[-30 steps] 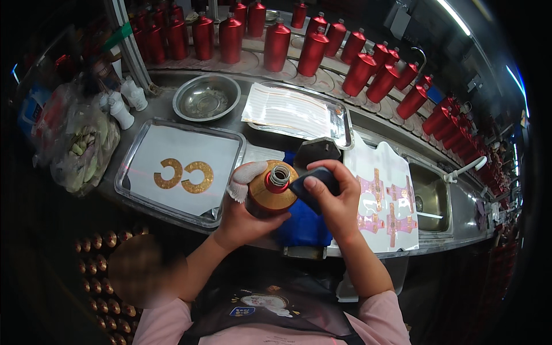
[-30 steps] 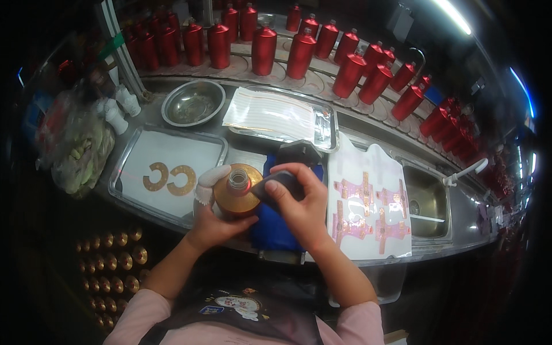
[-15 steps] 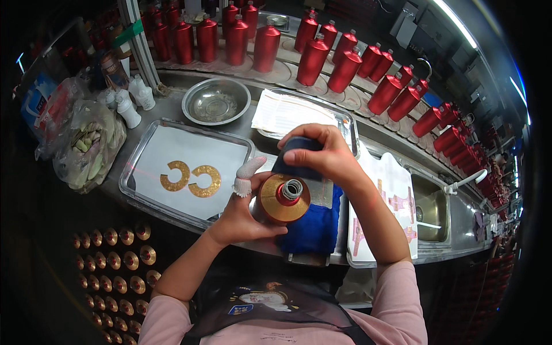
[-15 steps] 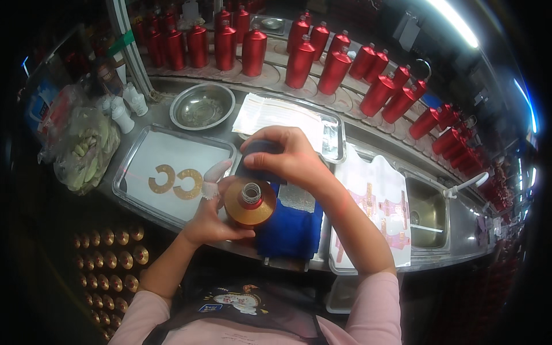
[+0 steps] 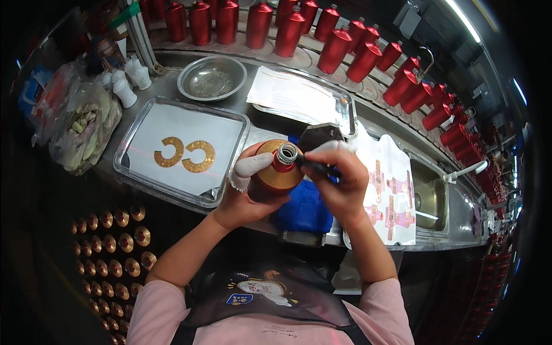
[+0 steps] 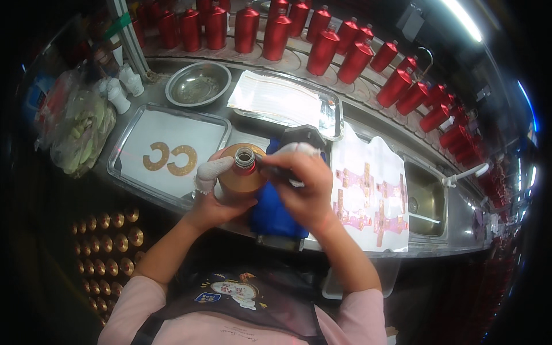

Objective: The person applies gold circular stickers and a rectangular label to red cylindrical containers at a stainless steel workstation. They peel stickers from sheets, align them on the container neck and body, and smooth them with a small blue tool. Finished containers are placed on a nearby rack.

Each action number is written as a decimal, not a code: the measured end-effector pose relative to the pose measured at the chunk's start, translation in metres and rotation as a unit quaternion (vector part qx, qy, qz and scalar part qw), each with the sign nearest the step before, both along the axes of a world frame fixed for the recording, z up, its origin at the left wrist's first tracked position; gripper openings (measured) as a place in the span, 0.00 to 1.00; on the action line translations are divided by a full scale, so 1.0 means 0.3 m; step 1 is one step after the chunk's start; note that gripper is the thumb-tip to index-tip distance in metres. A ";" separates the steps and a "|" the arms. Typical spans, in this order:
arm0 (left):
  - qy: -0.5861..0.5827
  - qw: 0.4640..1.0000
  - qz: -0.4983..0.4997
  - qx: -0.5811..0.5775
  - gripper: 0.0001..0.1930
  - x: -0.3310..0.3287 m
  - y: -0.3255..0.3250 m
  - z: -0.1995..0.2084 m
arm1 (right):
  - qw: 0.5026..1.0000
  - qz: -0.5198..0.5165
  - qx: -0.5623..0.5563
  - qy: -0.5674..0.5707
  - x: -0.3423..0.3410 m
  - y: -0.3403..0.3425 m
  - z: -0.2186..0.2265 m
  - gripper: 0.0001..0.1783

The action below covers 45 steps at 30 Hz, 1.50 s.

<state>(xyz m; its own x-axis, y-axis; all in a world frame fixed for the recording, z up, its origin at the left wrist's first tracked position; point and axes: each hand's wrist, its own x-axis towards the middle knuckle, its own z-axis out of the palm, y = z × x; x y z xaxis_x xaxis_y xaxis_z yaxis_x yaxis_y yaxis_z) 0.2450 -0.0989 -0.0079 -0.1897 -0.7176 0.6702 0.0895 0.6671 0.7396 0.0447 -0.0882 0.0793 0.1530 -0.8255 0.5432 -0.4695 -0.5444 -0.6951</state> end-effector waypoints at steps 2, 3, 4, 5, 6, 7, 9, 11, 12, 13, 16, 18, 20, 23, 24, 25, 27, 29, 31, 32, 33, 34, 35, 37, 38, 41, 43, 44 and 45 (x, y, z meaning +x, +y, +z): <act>0.003 1.000 0.020 -0.019 0.41 -0.005 0.006 -0.009 | 0.996 -0.013 -0.081 0.038 0.034 0.064 -0.017 0.15; 0.008 0.999 0.031 -0.025 0.40 -0.015 0.014 -0.014 | 0.992 -0.022 -0.113 0.061 0.050 0.093 -0.022 0.17; -0.059 0.998 0.029 -0.014 0.39 -0.008 0.014 -0.019 | 0.986 -0.006 -0.142 0.090 0.063 0.121 -0.019 0.18; -0.049 0.998 0.044 -0.022 0.38 -0.018 0.023 -0.025 | 0.979 -0.004 -0.162 0.121 0.073 0.145 -0.016 0.19; -0.039 0.997 0.060 -0.027 0.38 -0.028 0.022 -0.033 | 0.979 0.038 -0.154 0.126 0.086 0.151 -0.012 0.20; -0.028 0.996 0.072 -0.040 0.37 -0.048 0.029 -0.041 | 0.982 0.069 -0.145 0.102 0.094 0.160 -0.007 0.20; -0.027 0.990 0.128 -0.055 0.39 -0.078 0.040 -0.058 | 0.983 0.031 -0.176 0.038 0.105 0.161 0.006 0.21; -0.023 0.981 0.186 -0.042 0.41 -0.107 0.052 -0.073 | 0.977 -0.049 -0.187 0.090 0.112 0.147 0.015 0.22; -0.025 0.976 0.213 -0.024 0.42 -0.121 0.058 -0.079 | 0.979 -0.037 -0.166 0.113 0.120 0.138 0.017 0.19; -0.004 0.980 0.199 -0.016 0.42 -0.127 0.066 -0.084 | 0.971 -0.024 -0.184 0.150 0.126 0.137 0.019 0.19; 0.003 0.986 0.164 0.012 0.44 -0.115 0.057 -0.093 | 0.976 0.132 -0.149 0.085 0.148 0.141 0.018 0.19; -0.139 0.980 0.135 0.049 0.46 -0.085 0.041 -0.099 | 0.978 0.027 -0.178 0.109 0.156 0.146 0.019 0.19; 0.009 0.994 0.083 0.067 0.51 -0.081 0.027 -0.110 | 0.978 -0.001 -0.147 0.148 0.157 0.145 0.021 0.19; 0.135 0.956 -0.069 0.253 0.53 -0.064 -0.014 -0.129 | 0.973 0.143 -0.171 0.065 0.156 0.146 0.029 0.20; 0.084 0.969 -0.049 0.226 0.54 -0.060 -0.018 -0.134 | 0.978 0.050 -0.190 0.072 0.149 0.141 0.031 0.19; -0.026 0.993 0.006 0.114 0.54 -0.057 -0.016 -0.135 | 0.967 -0.026 -0.238 0.084 0.147 0.146 0.032 0.19; -0.121 0.990 0.068 -0.016 0.53 -0.054 -0.011 -0.118 | 0.978 0.021 -0.169 0.119 0.125 0.161 0.033 0.18; -0.090 0.992 0.079 -0.046 0.53 -0.050 -0.015 -0.067 | 0.993 0.106 -0.058 0.012 0.108 0.214 0.021 0.19; -0.070 0.994 0.041 0.076 0.51 -0.048 -0.015 0.013 | 0.996 0.045 0.072 -0.033 0.034 0.259 0.011 0.18; -0.057 0.992 0.052 0.099 0.50 -0.047 -0.016 0.058 | 0.983 -0.018 0.137 -0.124 0.003 0.284 -0.003 0.16; -0.044 0.995 0.071 0.060 0.50 -0.047 -0.024 0.105 | 0.954 -0.066 0.207 -0.207 -0.033 0.303 -0.020 0.14; -0.013 0.991 0.026 0.130 0.49 -0.047 -0.029 0.148 | 0.920 -0.086 0.252 -0.288 -0.084 0.311 -0.035 0.10; 0.002 0.973 -0.029 0.229 0.48 -0.055 -0.028 0.183 | 0.881 -0.099 0.297 -0.354 -0.130 0.319 -0.049 0.06; 0.005 0.971 -0.088 0.222 0.46 -0.088 -0.027 0.226 | 0.859 -0.134 0.330 -0.369 -0.202 0.334 -0.076 0.03; -0.016 0.965 -0.095 0.243 0.44 -0.131 -0.033 0.229 | 0.867 -0.167 0.346 -0.316 -0.218 0.357 -0.087 0.07; -0.021 0.902 -0.198 0.383 0.45 -0.251 -0.031 0.194 | 0.901 -0.117 0.366 -0.202 -0.232 0.437 -0.104 0.17; -0.033 0.865 -0.180 0.467 0.45 -0.311 -0.033 0.156 | 0.930 -0.093 0.347 -0.076 -0.230 0.483 -0.107 0.45; -0.029 0.858 -0.181 0.480 0.42 -0.327 -0.039 0.141 | 0.942 -0.088 0.321 -0.037 -0.225 0.497 -0.111 0.49; -0.017 0.859 -0.188 0.475 0.42 -0.339 -0.045 0.127 | 0.954 -0.089 0.288 0.001 -0.218 0.506 -0.118 0.53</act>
<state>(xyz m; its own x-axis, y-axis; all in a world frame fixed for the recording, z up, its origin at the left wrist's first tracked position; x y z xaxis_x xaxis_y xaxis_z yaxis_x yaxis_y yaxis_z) 0.1435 -0.1124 0.0303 -0.5359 -0.8212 -0.1958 0.1333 -0.3113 0.9409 -0.0207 0.0636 0.0438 -0.0166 -0.9998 -0.0073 -0.5200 0.0148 -0.8540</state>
